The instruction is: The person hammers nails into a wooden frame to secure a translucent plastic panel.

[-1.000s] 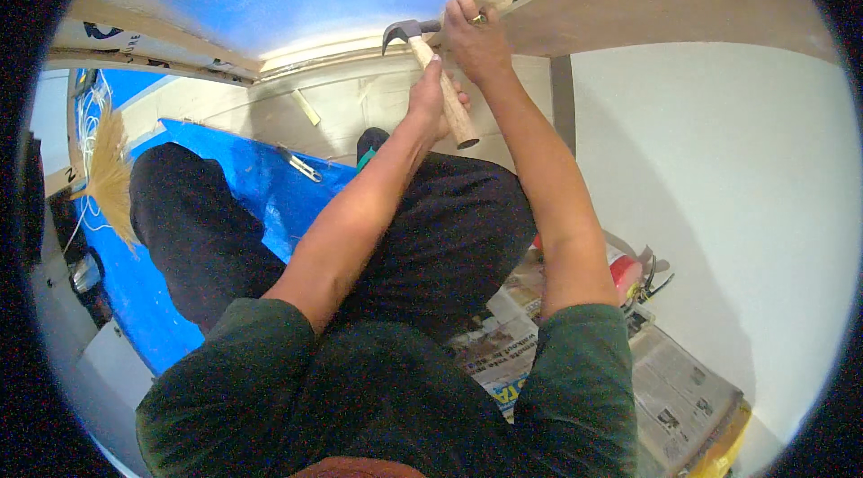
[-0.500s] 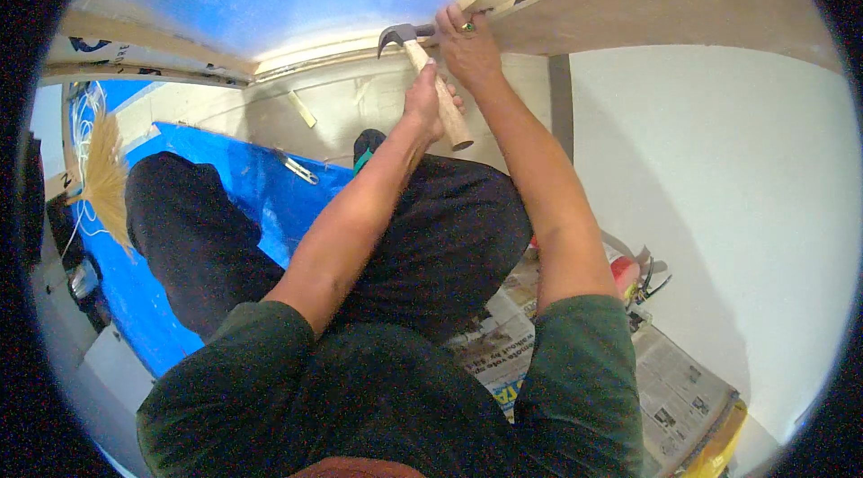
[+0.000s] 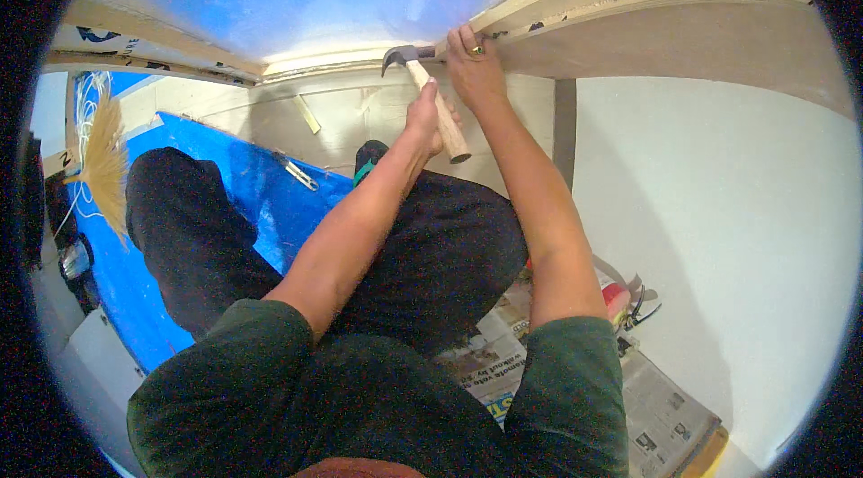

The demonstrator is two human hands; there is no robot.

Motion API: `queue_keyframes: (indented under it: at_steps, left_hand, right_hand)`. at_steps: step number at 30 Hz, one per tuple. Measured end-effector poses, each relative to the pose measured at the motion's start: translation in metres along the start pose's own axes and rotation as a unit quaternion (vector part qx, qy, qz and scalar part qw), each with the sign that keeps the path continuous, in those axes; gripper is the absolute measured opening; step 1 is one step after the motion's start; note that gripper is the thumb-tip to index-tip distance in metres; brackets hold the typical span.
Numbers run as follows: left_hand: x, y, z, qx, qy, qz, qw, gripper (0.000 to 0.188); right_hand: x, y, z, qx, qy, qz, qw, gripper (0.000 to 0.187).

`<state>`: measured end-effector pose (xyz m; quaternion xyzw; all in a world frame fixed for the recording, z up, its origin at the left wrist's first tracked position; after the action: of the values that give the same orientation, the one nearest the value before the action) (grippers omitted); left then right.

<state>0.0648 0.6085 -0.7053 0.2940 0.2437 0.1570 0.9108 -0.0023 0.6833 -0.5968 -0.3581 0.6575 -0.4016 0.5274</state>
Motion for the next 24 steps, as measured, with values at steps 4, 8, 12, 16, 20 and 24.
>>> queue_keyframes:
  at_steps: [4,8,12,16,20,24]
  left_hand:
    - [0.002,-0.001,-0.006,-0.012,0.0,0.011,1.0,0.041]
    - [0.004,-0.001,-0.015,-0.019,0.009,0.008,1.0,0.042]
    - [0.008,0.002,-0.022,-0.015,0.011,0.03,0.999,0.045]
    - [0.009,0.0,-0.024,-0.033,0.021,0.025,0.999,0.045]
    - [0.008,-0.003,-0.035,-0.017,0.004,0.04,0.999,0.044]
    - [0.014,-0.006,-0.036,-0.04,0.005,0.033,0.999,0.045]
  right_hand:
    - [0.0,0.001,-0.002,0.001,0.004,-0.004,1.0,0.042]
    - [0.003,-0.001,-0.004,-0.005,0.003,0.005,1.0,0.041]
    - [0.001,-0.011,-0.002,-0.082,0.006,0.002,0.997,0.027]
    - [0.004,-0.003,-0.002,-0.045,0.001,-0.001,0.999,0.027]
    - [0.006,0.002,-0.002,-0.025,0.0,0.002,1.0,0.027]
    - [0.006,0.018,-0.001,0.055,-0.002,0.006,0.998,0.04]
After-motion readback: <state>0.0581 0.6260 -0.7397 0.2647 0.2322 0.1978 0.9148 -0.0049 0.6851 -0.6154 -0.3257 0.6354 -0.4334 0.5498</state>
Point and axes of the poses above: each hand's wrist, its own z-axis away from the middle knuckle, its own y-axis out of the palm, x = y × z, the point moved 9 cm from there along -z, towards the middle knuckle, and after that the axes turned 15 degrees about y, right-handed, at the moved point
